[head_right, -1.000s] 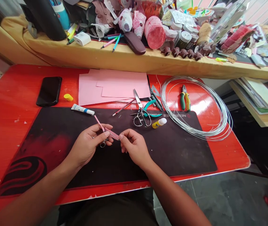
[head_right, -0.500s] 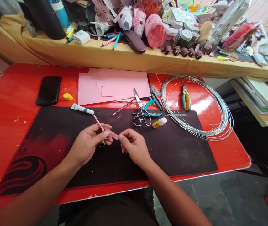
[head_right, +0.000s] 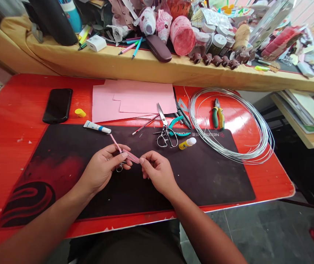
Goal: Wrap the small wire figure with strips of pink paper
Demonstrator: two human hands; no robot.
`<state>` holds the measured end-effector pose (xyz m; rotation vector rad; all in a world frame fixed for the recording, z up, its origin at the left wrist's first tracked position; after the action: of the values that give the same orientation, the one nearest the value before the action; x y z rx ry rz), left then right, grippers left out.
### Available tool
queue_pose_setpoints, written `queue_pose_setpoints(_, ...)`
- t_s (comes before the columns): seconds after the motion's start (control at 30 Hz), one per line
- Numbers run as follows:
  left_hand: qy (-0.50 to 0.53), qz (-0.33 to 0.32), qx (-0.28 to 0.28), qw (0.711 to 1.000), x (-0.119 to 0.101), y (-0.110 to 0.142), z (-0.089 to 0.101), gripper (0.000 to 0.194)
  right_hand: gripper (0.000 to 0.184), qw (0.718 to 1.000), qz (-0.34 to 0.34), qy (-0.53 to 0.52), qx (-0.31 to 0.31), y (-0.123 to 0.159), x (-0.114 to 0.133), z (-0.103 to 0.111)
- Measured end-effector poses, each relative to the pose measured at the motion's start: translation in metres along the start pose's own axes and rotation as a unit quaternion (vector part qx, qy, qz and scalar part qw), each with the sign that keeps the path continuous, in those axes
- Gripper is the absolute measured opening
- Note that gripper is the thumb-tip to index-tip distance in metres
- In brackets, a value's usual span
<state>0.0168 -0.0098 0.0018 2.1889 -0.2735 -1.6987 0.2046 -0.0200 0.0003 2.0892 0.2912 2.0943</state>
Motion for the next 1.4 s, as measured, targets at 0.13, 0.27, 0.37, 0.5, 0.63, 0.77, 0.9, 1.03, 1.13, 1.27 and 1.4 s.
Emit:
queue_pose_setpoints(0.13, -0.003, -0.001, 0.0, 1.0, -0.0007, 0.0009, -0.0006, 0.03, 0.033, 1.0, -0.001, -0.001, -0.002, 0.0007, 0.0005, -0.0003)
queue_pose_setpoints(0.27, -0.003, 0.008, 0.001, 1.0, -0.001, 0.0015, -0.0018, 0.033, 0.034, 1.0, 0.002, 0.001, -0.009, 0.0012, 0.0007, 0.0002)
queue_pose_setpoints(0.37, 0.007, 0.015, -0.001, 1.0, -0.0008, 0.0018, -0.0021, 0.036, 0.034, 1.0, 0.006, 0.0, -0.014, 0.0012, 0.0006, 0.0006)
queue_pose_setpoints(0.5, 0.012, 0.023, 0.0, 1.0, -0.0001, 0.002, -0.0011, 0.038, 0.034, 1.0, 0.006, -0.007, -0.013, 0.0009, 0.0002, 0.0005)
queue_pose_setpoints(0.63, 0.01, 0.026, 0.004, 1.0, 0.0003, 0.0016, -0.0005, 0.037, 0.034, 1.0, 0.005, -0.011, -0.013, 0.001, 0.0004, 0.0008)
queue_pose_setpoints(0.77, 0.006, 0.024, 0.004, 1.0, 0.001, 0.001, -0.0005, 0.038, 0.033, 1.0, 0.001, -0.012, -0.012, 0.0008, 0.0006, 0.0012)
queue_pose_setpoints(0.9, 0.002, 0.024, 0.006, 1.0, 0.0019, 0.0009, -0.0008, 0.037, 0.034, 1.0, -0.004, -0.013, -0.011, -0.0001, 0.0002, 0.0015)
queue_pose_setpoints(1.03, 0.004, 0.026, 0.003, 1.0, 0.0018, 0.0008, -0.001, 0.037, 0.035, 1.0, -0.007, -0.018, -0.01, -0.0003, 0.0002, 0.0016)
queue_pose_setpoints(1.13, 0.004, 0.028, 0.001, 1.0, 0.0013, 0.001, -0.0013, 0.037, 0.035, 1.0, -0.006, -0.016, -0.011, -0.0001, 0.0002, 0.0017)
queue_pose_setpoints(1.27, 0.008, 0.031, -0.003, 0.999, 0.0006, 0.0009, -0.0015, 0.035, 0.036, 1.0, -0.007, -0.013, -0.011, 0.0003, -0.0003, 0.0017)
queue_pose_setpoints(1.4, 0.014, 0.037, -0.003, 0.999, 0.0013, 0.0002, -0.001, 0.034, 0.035, 1.0, -0.006, -0.014, -0.012, 0.0006, -0.0004, 0.0015)
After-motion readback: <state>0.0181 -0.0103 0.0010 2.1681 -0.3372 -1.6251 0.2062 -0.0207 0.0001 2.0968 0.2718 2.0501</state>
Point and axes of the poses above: each hand's wrist, its own y-axis away from the middle knuckle, its own z-axis out of the back of the hand, x = y × z, the point moved 2 cm from there along -y, towards the middle knuckle, and after that the axes turned 10 degrees about -x, right-handed, at the moved point
